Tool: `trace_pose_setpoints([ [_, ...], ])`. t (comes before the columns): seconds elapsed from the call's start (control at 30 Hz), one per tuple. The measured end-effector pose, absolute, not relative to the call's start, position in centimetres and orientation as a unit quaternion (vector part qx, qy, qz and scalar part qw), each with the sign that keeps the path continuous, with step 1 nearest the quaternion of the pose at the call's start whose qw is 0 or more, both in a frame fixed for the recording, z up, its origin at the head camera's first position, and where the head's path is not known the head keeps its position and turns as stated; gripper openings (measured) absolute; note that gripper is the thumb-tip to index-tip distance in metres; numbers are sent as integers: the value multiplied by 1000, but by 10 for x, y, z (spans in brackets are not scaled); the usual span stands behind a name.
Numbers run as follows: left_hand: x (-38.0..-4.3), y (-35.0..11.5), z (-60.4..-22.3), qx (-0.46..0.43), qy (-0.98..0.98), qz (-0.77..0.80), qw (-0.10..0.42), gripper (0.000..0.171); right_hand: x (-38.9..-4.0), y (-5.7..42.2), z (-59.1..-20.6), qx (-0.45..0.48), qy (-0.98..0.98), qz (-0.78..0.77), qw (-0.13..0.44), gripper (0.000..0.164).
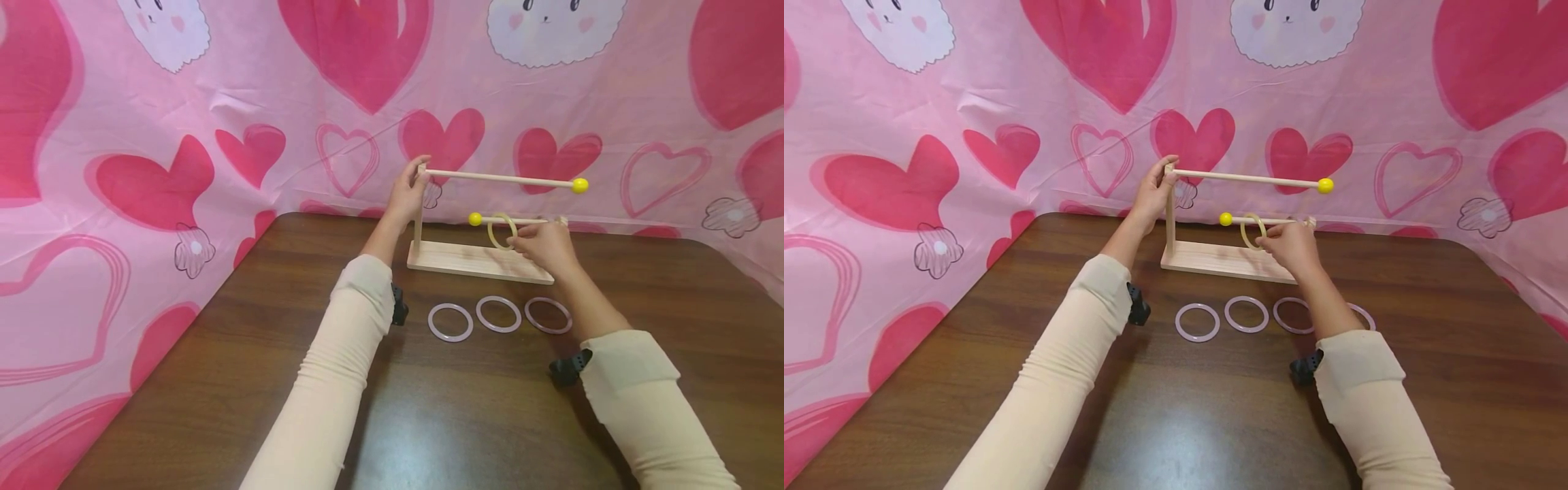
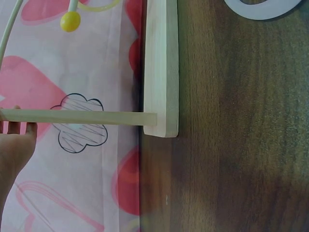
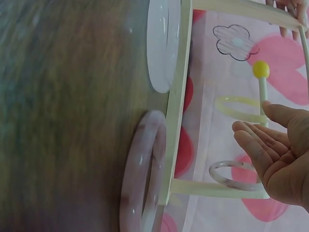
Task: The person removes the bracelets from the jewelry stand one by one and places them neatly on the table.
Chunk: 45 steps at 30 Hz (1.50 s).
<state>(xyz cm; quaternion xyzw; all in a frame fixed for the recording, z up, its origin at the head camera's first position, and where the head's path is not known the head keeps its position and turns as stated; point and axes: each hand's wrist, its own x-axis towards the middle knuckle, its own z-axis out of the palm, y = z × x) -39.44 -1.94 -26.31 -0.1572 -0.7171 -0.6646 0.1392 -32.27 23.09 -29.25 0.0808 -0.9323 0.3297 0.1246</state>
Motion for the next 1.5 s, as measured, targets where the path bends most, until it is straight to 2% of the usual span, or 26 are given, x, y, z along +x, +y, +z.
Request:
trace_pose_setpoints([
  [0.33, -395, -21, -263, -154, -716, -669, 126, 38, -327, 227, -298, 76, -928, 342, 126, 29],
  [0.63, -394, -20, -263, -160, -718, -663, 139, 38, -327, 226, -300, 67, -922, 361, 125, 26],
  [1.5, -396, -20, -263, -152, -714, -671, 130, 38, -326, 224, -299, 73, -909, 387, 140, 26],
])
